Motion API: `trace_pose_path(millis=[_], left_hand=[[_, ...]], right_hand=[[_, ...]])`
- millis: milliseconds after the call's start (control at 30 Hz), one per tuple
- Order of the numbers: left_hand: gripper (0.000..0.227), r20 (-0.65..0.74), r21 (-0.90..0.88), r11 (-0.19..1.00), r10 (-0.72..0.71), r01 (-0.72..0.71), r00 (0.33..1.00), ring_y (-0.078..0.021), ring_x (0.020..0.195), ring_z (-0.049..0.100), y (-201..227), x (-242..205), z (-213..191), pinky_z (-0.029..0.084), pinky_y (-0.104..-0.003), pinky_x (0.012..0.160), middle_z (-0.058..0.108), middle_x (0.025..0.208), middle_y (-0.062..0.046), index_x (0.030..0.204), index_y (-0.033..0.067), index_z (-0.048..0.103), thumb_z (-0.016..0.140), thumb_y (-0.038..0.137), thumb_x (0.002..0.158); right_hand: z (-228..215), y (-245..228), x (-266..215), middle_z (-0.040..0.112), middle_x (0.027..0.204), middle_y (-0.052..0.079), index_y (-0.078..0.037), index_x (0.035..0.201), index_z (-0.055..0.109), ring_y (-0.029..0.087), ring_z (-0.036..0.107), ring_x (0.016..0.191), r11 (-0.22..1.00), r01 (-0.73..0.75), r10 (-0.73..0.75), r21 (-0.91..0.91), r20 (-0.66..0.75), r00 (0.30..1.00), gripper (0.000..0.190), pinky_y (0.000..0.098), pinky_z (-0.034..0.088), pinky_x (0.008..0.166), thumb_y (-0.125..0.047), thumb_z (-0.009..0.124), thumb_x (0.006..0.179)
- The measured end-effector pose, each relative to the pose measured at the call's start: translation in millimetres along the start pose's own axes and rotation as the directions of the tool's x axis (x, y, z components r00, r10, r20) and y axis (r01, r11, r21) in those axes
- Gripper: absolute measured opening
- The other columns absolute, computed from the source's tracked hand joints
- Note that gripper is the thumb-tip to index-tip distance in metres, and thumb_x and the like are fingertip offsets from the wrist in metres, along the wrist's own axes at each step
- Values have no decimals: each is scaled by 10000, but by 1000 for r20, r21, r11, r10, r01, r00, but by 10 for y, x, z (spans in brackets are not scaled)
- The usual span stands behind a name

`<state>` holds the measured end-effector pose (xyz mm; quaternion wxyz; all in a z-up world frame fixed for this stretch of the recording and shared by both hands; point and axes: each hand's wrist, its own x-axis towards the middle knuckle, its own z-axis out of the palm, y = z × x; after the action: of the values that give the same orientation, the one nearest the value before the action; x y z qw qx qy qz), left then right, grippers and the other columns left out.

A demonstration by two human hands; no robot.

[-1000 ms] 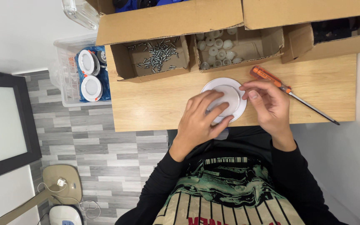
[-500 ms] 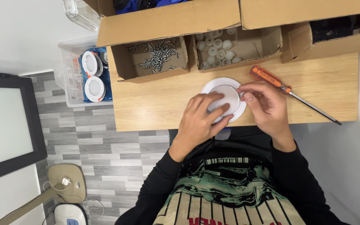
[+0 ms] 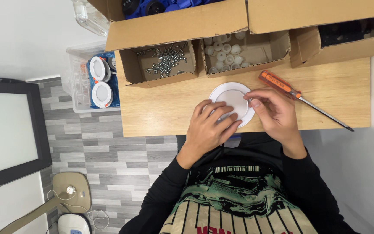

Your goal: The person assembles circular LED downlights by placing a diffuser onto a white trim ring and then snapping a grey heat-sink housing into the back of the trim ring.

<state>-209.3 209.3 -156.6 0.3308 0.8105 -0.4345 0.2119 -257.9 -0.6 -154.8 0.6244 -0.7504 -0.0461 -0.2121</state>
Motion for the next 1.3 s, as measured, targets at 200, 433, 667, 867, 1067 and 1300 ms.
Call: trace_pose_path(millis=[200, 433, 667, 867, 1067, 1300], left_hand=[[117, 8, 3, 1000, 0, 0, 1000, -234, 1082, 714, 16, 57, -111, 516, -477, 1080, 734, 1091, 2, 994, 205, 781, 760, 317, 1020], [233, 119, -128, 988, 106, -91, 987, -299, 1060, 726, -151, 559, -534, 541, -467, 928, 737, 1091, -71, 1088, 135, 770, 795, 331, 963], [298, -19, 206, 976, 71, -65, 997, -231, 974, 631, -739, 2042, -1169, 480, -369, 740, 679, 1097, -49, 1180, 126, 686, 700, 402, 1069], [853, 177, 446, 887, -220, 122, 959, -475, 1304, 608, -2038, 2446, -490, 537, -631, 974, 643, 1451, -172, 1471, 91, 527, 1009, 517, 912], [863, 144, 543, 784, -439, 300, 887, -467, 1312, 562, -2293, 2424, 4, 467, -687, 1023, 704, 1372, -177, 1385, 81, 635, 911, 702, 853], [712, 81, 437, 831, -419, 345, 904, -394, 1200, 644, -2053, 2431, -280, 444, -624, 969, 787, 1230, -104, 1235, 111, 717, 966, 596, 777]], right_hand=[[7, -144, 26, 757, 925, 181, 75, 1202, 791, 244, 750, 853, 999, -5, 6, -41, 16, 1000, 177, 387, 604, 814, -2, 683, 1084], [10, -146, -26, 771, 931, 177, 38, 1187, 796, 234, 754, 856, 998, -12, 13, -56, 16, 1000, 163, 382, 601, 802, -18, 673, 1097], [-31, -288, -72, 795, 1134, 68, -8, 1194, 756, 158, 747, 943, 975, -182, 191, -128, 64, 979, 188, 261, 595, 889, -131, 630, 1125], [-32, -362, -77, 804, 1132, 43, -38, 1179, 763, 145, 751, 953, 968, -223, 232, -116, 69, 970, 179, 254, 581, 889, -147, 637, 1115], [-48, -381, -75, 808, 1136, 50, -38, 1174, 768, 152, 762, 925, 969, -227, 233, -94, 64, 970, 198, 252, 599, 879, -169, 630, 1118], [-56, -392, -95, 813, 1143, 58, -49, 1189, 768, 158, 768, 958, 957, -278, 283, -78, 69, 956, 215, 252, 597, 888, -195, 630, 1112]])
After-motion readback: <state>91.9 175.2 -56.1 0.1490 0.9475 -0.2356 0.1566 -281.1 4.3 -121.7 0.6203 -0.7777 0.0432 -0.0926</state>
